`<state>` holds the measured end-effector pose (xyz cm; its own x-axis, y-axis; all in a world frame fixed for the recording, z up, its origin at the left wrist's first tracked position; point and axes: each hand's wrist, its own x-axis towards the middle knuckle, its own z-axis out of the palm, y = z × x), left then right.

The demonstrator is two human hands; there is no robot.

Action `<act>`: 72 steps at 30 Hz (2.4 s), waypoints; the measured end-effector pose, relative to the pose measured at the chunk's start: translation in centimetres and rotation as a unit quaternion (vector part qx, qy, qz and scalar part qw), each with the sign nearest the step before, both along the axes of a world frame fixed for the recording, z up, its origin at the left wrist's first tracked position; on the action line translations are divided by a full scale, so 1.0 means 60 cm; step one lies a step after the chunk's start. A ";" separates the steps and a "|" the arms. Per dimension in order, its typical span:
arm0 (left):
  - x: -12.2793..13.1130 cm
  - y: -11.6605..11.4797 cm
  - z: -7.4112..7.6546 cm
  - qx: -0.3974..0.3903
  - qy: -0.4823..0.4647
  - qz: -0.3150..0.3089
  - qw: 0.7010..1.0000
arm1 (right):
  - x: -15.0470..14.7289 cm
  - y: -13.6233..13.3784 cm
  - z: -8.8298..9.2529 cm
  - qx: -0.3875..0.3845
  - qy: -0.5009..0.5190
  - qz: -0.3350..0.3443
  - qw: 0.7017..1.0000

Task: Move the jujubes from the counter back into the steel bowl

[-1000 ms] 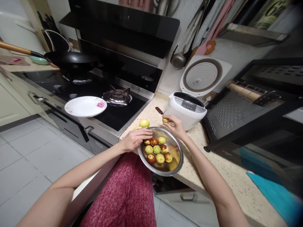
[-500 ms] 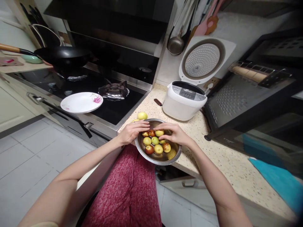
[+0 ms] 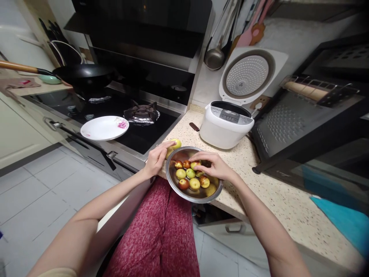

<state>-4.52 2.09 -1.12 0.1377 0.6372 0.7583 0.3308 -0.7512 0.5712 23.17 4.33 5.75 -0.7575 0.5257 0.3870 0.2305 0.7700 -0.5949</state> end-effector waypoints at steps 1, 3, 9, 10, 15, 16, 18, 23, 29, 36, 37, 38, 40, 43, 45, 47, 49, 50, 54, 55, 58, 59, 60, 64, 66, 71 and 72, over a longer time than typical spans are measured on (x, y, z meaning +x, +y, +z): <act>0.001 0.000 0.002 -0.016 -0.005 0.023 1.000 | -0.001 -0.001 0.001 -0.001 -0.002 -0.001 1.000; 0.002 0.001 0.006 -0.035 0.002 0.052 0.998 | -0.002 -0.002 0.001 0.001 -0.005 -0.002 1.000; -0.009 0.005 0.001 -0.063 0.062 0.070 0.994 | 0.000 0.000 -0.003 0.008 -0.002 0.002 1.000; -0.012 0.003 -0.001 -0.067 0.068 0.069 0.993 | 0.000 0.000 -0.003 0.008 -0.002 0.002 1.000; -0.023 -0.004 -0.007 -0.055 0.096 0.039 0.993 | -0.001 0.000 -0.002 0.007 -0.003 0.004 1.000; -0.024 -0.005 -0.007 -0.048 0.099 0.034 0.993 | -0.001 0.000 -0.002 0.005 -0.004 0.003 1.000; -0.026 -0.005 -0.006 -0.039 0.102 0.027 0.994 | -0.001 -0.001 -0.001 0.004 -0.003 0.001 1.000; -0.026 -0.006 -0.002 -0.034 0.088 0.040 0.995 | -0.001 0.000 -0.003 0.009 0.001 0.007 1.000; -0.014 -0.026 0.022 -0.035 -0.032 0.090 0.995 | -0.002 0.001 -0.003 0.011 -0.003 0.007 1.000; 0.010 -0.062 0.065 -0.016 0.050 -0.023 0.998 | -0.001 0.003 -0.005 0.005 0.000 0.010 1.000; 0.013 -0.064 0.069 -0.014 0.066 -0.035 0.997 | -0.001 0.004 -0.005 0.006 -0.001 0.009 1.000; 0.016 -0.064 0.071 -0.017 0.078 -0.045 0.996 | -0.001 0.004 -0.005 0.008 -0.003 0.010 1.000; 0.019 -0.064 0.075 -0.038 0.091 -0.059 0.993 | -0.001 0.004 -0.005 0.011 -0.004 0.013 1.000; 0.021 -0.062 0.077 -0.066 0.101 -0.078 0.990 | -0.002 0.004 -0.005 0.014 -0.003 0.016 1.000; 0.021 -0.062 0.077 -0.075 0.096 -0.081 0.989 | -0.002 0.004 -0.004 0.012 -0.004 0.013 1.000; 0.021 -0.064 0.076 -0.071 0.088 -0.074 0.991 | -0.002 0.003 -0.004 0.009 -0.004 0.011 1.000; 0.019 -0.069 0.076 -0.061 0.087 -0.057 0.993 | -0.002 0.003 -0.004 0.008 -0.003 0.010 1.000; 0.017 -0.073 0.076 -0.055 0.093 -0.045 0.993 | -0.002 0.002 -0.004 0.009 -0.004 0.010 1.000; 0.009 -0.087 0.078 -0.040 0.153 0.023 0.987 | -0.002 0.002 -0.002 0.012 -0.004 0.015 1.000; 0.007 -0.090 0.078 -0.036 0.168 0.036 0.985 | -0.002 0.002 -0.001 0.012 -0.004 0.018 1.000; 0.008 -0.092 0.079 -0.017 0.189 0.039 0.981 | -0.001 0.003 0.000 0.015 -0.009 0.027 0.999; 0.010 -0.091 0.079 -0.011 0.189 0.030 0.982 | -0.001 0.004 0.000 0.016 -0.012 0.027 0.999; 0.012 -0.089 0.079 -0.006 0.186 0.019 0.982 | -0.001 0.005 -0.001 0.017 -0.014 0.024 0.999; 0.024 -0.082 0.078 0.008 0.165 -0.019 0.986 | 0.001 0.012 -0.011 0.019 0.012 -0.009 1.000; 0.028 -0.081 0.078 0.011 0.157 -0.026 0.987 | 0.001 0.015 -0.014 0.020 0.026 -0.030 0.999; 0.030 -0.087 0.075 0.022 0.153 -0.039 0.987 | 0.001 0.015 -0.012 0.029 -0.005 -0.084 0.996; 0.030 -0.088 0.073 0.026 0.151 -0.040 0.987 | 0.001 0.014 -0.011 0.039 -0.019 -0.087 0.995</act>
<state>-2.70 -3.16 3.25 0.4115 0.5761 0.7062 0.4190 -0.8077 0.4148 23.24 5.19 5.08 -0.6721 0.6196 0.4054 0.3854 0.7602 -0.5230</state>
